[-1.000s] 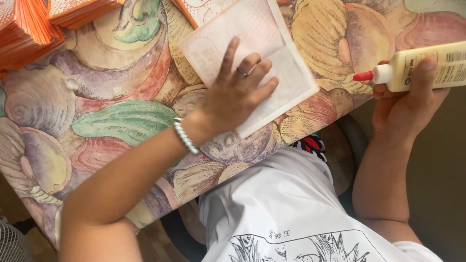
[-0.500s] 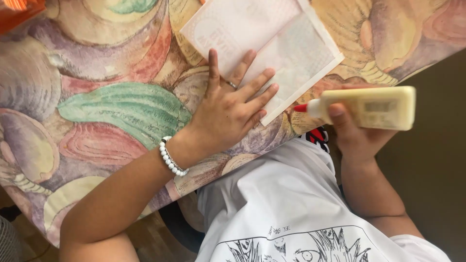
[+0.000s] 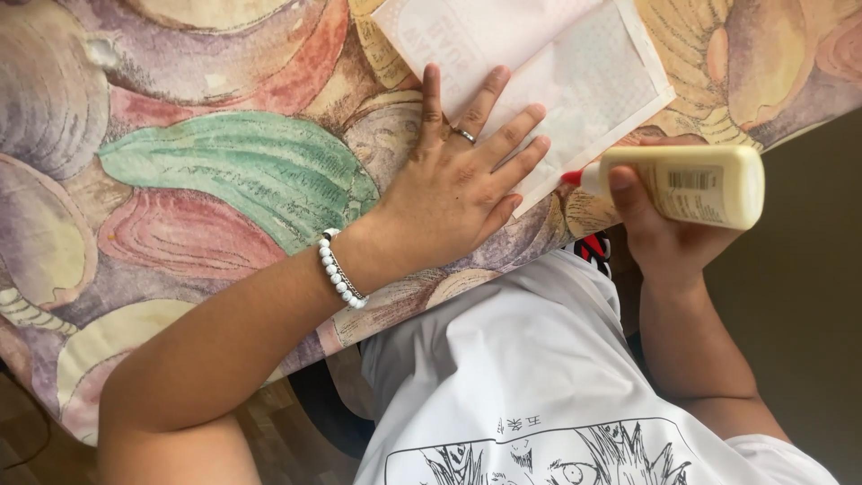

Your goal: Applying glue to paper bags and folding them for assembly.

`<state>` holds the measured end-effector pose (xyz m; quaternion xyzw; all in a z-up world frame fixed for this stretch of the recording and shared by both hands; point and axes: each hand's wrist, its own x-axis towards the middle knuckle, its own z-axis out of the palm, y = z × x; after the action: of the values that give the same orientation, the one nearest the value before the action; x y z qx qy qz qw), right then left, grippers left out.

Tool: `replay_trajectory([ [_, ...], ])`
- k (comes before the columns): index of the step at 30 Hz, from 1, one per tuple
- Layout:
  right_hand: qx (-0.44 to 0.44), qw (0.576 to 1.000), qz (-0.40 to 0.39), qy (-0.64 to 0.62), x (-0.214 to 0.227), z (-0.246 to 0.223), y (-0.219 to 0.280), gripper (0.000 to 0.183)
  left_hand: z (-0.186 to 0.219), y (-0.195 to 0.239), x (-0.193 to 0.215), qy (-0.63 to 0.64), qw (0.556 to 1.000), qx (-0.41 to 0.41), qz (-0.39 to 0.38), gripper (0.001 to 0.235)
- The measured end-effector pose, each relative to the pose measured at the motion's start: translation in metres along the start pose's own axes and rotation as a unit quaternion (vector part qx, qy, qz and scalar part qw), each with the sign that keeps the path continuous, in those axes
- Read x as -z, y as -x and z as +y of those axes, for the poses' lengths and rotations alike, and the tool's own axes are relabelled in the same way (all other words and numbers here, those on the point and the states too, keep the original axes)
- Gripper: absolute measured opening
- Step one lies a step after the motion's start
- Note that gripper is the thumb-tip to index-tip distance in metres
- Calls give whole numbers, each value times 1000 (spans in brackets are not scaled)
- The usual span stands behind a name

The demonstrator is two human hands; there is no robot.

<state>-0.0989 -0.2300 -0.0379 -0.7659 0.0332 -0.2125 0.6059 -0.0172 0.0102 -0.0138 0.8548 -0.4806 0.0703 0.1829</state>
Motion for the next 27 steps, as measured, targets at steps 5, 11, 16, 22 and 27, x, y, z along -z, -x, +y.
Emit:
replay_trajectory([
  [5, -91, 993, -75, 0, -6, -2, 27, 33, 0, -1, -1, 18, 1000, -6, 15, 48],
  [11, 33, 994, 97, 25, 0, 9, -2, 35, 0, -1, -3, -1, 1000, 0, 11, 48],
  [16, -60, 996, 62, -32, -13, 1, 12, 34, 0, -1, -3, 38, 999, -3, 38, 42],
  [22, 29, 996, 69, -40, -1, 31, 18, 56, -3, 0, -4, 56, 997, -4, 46, 36],
  [27, 127, 985, 114, -7, 38, 63, -14, 73, -4, 0, -4, 42, 998, -4, 37, 38],
])
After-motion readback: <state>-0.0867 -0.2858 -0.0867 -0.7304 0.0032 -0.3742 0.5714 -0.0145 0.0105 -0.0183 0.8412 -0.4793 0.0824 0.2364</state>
